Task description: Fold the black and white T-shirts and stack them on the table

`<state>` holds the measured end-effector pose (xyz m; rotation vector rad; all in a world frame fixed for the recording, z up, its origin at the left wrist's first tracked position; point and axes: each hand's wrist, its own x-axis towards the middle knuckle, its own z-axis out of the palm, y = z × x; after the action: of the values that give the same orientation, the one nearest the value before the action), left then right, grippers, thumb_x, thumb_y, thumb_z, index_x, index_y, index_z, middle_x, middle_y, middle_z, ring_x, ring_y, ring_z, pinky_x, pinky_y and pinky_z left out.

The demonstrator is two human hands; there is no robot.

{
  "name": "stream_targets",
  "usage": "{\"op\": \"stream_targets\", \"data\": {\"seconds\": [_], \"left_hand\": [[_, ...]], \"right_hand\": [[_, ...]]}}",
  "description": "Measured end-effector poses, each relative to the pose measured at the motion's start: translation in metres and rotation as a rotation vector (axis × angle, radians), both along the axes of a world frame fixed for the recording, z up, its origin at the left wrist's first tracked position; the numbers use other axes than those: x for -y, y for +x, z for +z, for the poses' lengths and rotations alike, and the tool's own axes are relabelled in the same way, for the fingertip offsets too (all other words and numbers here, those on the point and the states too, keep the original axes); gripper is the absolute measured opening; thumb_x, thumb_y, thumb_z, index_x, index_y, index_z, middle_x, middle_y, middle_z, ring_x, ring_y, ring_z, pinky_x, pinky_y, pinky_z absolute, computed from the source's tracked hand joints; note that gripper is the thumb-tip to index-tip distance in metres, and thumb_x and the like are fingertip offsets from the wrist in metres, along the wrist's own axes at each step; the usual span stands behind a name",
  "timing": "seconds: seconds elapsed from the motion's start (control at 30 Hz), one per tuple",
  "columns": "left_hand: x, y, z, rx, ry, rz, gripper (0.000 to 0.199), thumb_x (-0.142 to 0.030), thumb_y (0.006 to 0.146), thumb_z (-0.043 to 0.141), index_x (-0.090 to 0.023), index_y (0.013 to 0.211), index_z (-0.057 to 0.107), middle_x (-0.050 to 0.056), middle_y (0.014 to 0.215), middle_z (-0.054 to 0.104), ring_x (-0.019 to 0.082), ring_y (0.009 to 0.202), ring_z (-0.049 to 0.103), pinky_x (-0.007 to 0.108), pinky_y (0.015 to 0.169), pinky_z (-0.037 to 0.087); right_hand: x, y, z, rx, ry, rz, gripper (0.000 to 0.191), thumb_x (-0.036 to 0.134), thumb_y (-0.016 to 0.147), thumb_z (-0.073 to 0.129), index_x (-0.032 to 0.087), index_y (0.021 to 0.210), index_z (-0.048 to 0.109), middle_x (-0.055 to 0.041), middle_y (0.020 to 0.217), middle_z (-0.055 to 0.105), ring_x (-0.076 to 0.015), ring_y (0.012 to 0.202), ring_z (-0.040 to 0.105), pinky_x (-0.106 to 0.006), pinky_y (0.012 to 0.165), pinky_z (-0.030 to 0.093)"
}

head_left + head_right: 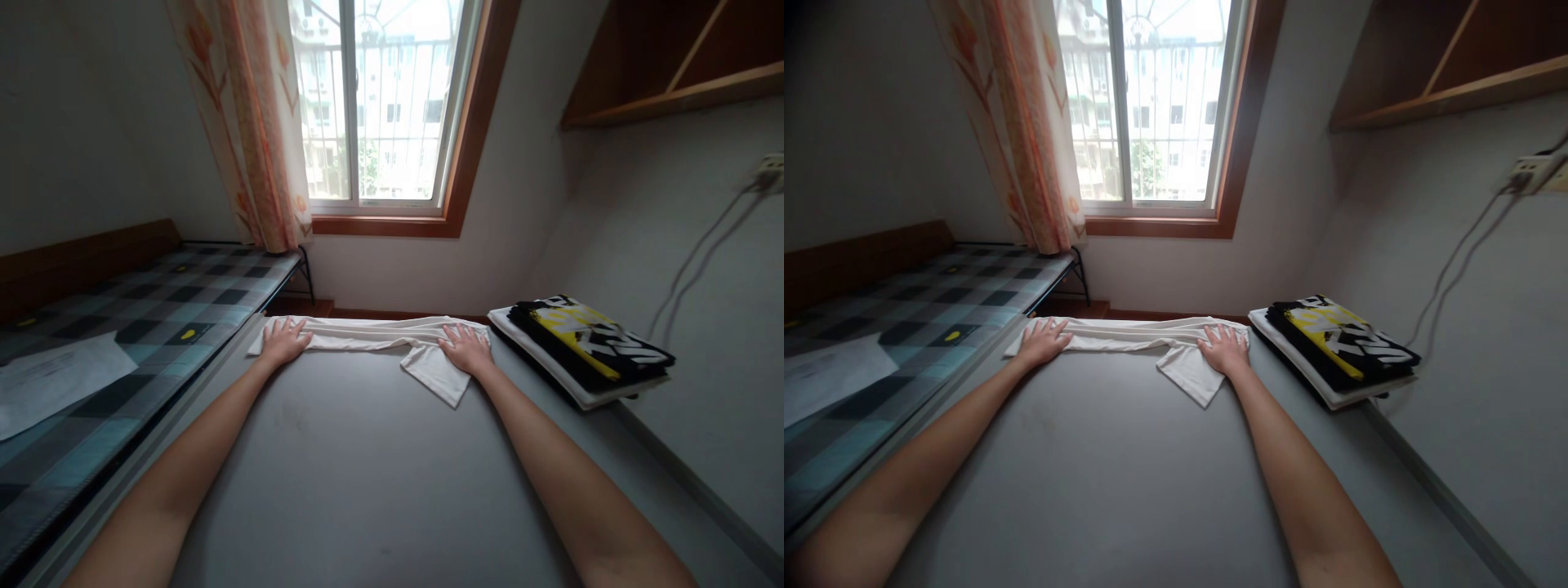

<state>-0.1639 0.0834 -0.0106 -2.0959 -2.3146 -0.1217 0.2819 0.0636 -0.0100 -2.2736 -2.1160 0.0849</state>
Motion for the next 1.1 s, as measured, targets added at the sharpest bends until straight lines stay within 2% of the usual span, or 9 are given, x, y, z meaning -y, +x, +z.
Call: {"op": "stream_targets", "data": {"seconds": [0.2, 0.4, 0.53, 0.77, 0.9, 1.1], "left_hand": [[-0.011, -0.001, 0.001, 0.006, -0.024, -0.048, 0.072, -0.063, 0.091, 0.026, -0.03, 0.155, 0.019, 0.011, 0.161, 0.02, 0.041, 0.145, 0.019, 0.061, 0.112, 0.017], [-0.004, -0.001, 0.002, -0.014, -0.025, -0.08, 0.076, -0.067, 0.089, 0.028, -0.031, 0.155, 0.015, 0.011, 0.162, 0.014, 0.044, 0.145, 0.016, 0.067, 0.109, 0.018], [0.013, -0.007, 0.001, -0.028, -0.057, -0.115, 0.073, -0.065, 0.091, 0.026, -0.031, 0.155, 0.017, 0.01, 0.162, 0.014, 0.042, 0.147, 0.013, 0.068, 0.11, 0.015], [0.053, -0.016, 0.002, -0.043, -0.066, -0.146, 0.067, -0.06, 0.093, 0.027, -0.03, 0.153, 0.026, 0.01, 0.162, 0.018, 0.038, 0.148, 0.014, 0.063, 0.113, 0.013], [0.072, -0.014, 0.002, -0.031, -0.049, -0.105, 0.065, -0.058, 0.094, 0.027, -0.03, 0.153, 0.028, 0.009, 0.161, 0.021, 0.038, 0.147, 0.016, 0.062, 0.113, 0.014], [0.096, -0.01, 0.001, -0.019, 0.047, -0.001, 0.06, -0.051, 0.095, 0.031, -0.024, 0.148, 0.041, 0.012, 0.157, 0.033, 0.037, 0.144, 0.027, 0.055, 0.114, 0.021]], "right_hand": [[-0.013, 0.011, -0.002, 0.022, 0.015, 0.094, 0.067, 0.063, 0.094, 0.02, 0.033, 0.154, 0.027, -0.0052, 0.162, 0.02, -0.0288, 0.148, 0.017, -0.053, 0.117, 0.015], [0.001, 0.012, -0.003, 0.067, 0.111, 0.114, 0.071, 0.063, 0.093, 0.026, 0.031, 0.156, 0.019, -0.0064, 0.164, 0.009, -0.0334, 0.148, 0.009, -0.055, 0.116, 0.014], [0.022, 0.016, -0.004, 0.089, 0.136, 0.126, 0.075, 0.066, 0.092, 0.026, 0.029, 0.157, 0.016, -0.0083, 0.164, 0.009, -0.0339, 0.149, 0.008, -0.055, 0.117, 0.012], [0.065, 0.023, -0.006, 0.117, 0.116, 0.112, 0.073, 0.066, 0.092, 0.027, 0.029, 0.155, 0.022, -0.0083, 0.163, 0.013, -0.0324, 0.149, 0.009, -0.055, 0.117, 0.015], [0.088, 0.017, -0.002, 0.131, 0.128, 0.101, 0.068, 0.064, 0.094, 0.025, 0.03, 0.153, 0.029, -0.0073, 0.163, 0.014, -0.0317, 0.149, 0.009, -0.056, 0.116, 0.014], [0.11, 0.01, 0.001, 0.057, 0.034, 0.107, 0.067, 0.061, 0.096, 0.023, 0.025, 0.153, 0.032, -0.01, 0.16, 0.026, -0.0294, 0.146, 0.023, -0.052, 0.116, 0.019]]}}
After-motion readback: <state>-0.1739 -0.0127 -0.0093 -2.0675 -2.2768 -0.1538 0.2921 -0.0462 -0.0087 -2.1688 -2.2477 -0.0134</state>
